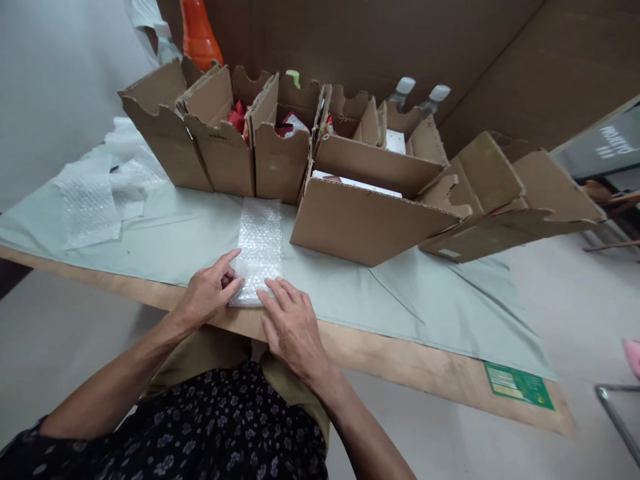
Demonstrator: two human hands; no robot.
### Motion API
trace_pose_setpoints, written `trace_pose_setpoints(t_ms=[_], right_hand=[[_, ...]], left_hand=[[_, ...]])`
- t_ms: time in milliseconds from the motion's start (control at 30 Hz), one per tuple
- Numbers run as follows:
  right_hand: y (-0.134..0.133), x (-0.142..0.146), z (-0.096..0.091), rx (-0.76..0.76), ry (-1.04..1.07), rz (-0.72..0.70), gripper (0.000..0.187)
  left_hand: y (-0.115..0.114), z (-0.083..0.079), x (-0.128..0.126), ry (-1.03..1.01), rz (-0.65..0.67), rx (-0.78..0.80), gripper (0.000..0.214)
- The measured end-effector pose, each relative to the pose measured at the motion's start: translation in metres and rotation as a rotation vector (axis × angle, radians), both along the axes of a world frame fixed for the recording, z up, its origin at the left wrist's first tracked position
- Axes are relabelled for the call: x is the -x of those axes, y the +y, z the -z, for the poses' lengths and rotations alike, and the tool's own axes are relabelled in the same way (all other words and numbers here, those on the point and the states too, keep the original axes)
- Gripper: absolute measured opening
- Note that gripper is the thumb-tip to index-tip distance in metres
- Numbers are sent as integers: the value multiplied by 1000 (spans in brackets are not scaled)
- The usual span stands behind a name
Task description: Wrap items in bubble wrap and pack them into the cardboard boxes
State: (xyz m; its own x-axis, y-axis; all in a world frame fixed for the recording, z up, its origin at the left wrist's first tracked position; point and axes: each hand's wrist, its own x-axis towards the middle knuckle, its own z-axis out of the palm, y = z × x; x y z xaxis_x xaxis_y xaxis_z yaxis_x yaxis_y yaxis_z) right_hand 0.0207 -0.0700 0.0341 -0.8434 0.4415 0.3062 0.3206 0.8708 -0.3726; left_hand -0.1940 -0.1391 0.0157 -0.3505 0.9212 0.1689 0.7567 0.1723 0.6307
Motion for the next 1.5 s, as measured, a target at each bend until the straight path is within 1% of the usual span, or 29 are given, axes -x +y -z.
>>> trace_pose_setpoints(t_ms=[67,100,167,200,267,333,367,433,500,533,600,633,700,767,867,900,1000,1033,1067,1133,1200,1267,1333,1400,1433,1500], right_hand=[[7,6,7,-53,-69,-23,38],[10,8,9,-66,-84,-36,36],[15,9,9,-70,-88,-55,34],[17,9,7,-61,-83,-62,35],[18,8,-2,-14,-83,-82,36],[19,7,-13,67,-103,-114,34],[19,7,-18,118,-114,-126,32],[19,6,-24,216,-127,-127,29],[18,6,-24,234,-90,-74,28],[17,5,-22,196,-47,-32,27],[14,1,-17,51,71,51,26],[12,-1,-15,-24,127,71,24],[8,-5,-10,-114,154,42,21],[5,-6,-7,-136,78,-33,22],[6,-2,-2,-108,-5,-86,24],[7,0,-2,-74,2,-86,24],[11,2,-4,100,23,-87,26],[12,2,-5,151,20,-86,26],[13,1,-6,178,16,-78,26],[12,0,-8,141,28,-35,27],[10,-1,-8,30,63,15,26],[8,-1,-7,-58,55,9,26],[7,0,-5,-93,7,-35,26],[7,1,-4,-83,-20,-66,24],[8,2,-4,-53,-14,-69,23],[11,4,-5,55,19,-80,23]], left_hand=[[-1,1,-2,76,-11,-26,57],[-3,0,-3,111,-19,-62,55],[-12,-5,-6,166,-16,-172,50],[-19,-8,-8,181,9,-222,48],[-33,-15,-12,192,107,-278,46],[-47,-20,-16,170,214,-276,36],[-52,-21,-17,142,241,-266,30],[-58,-20,-18,68,230,-235,23],[-57,-16,-17,17,168,-192,22],[-55,-14,-16,9,134,-171,22],[-48,-9,-14,17,82,-132,23],[-45,-7,-13,25,67,-120,23],[-39,-3,-12,55,52,-109,24],[-37,-3,-12,102,42,-106,24],[-43,-7,-12,165,35,-150,27],[-47,-9,-12,173,64,-176,29],[-58,-16,-11,135,228,-217,32],[-59,-17,-10,108,260,-206,30],[-59,-17,-9,85,262,-191,28],[-52,-14,-8,79,206,-169,26],[-40,-10,-6,127,152,-161,26],[-29,-7,-5,202,123,-158,25],[-25,-6,-5,249,107,-175,25],[-30,-8,-6,240,126,-210,27],[-34,-10,-7,213,155,-227,29],[-43,-14,-8,142,224,-242,32]])
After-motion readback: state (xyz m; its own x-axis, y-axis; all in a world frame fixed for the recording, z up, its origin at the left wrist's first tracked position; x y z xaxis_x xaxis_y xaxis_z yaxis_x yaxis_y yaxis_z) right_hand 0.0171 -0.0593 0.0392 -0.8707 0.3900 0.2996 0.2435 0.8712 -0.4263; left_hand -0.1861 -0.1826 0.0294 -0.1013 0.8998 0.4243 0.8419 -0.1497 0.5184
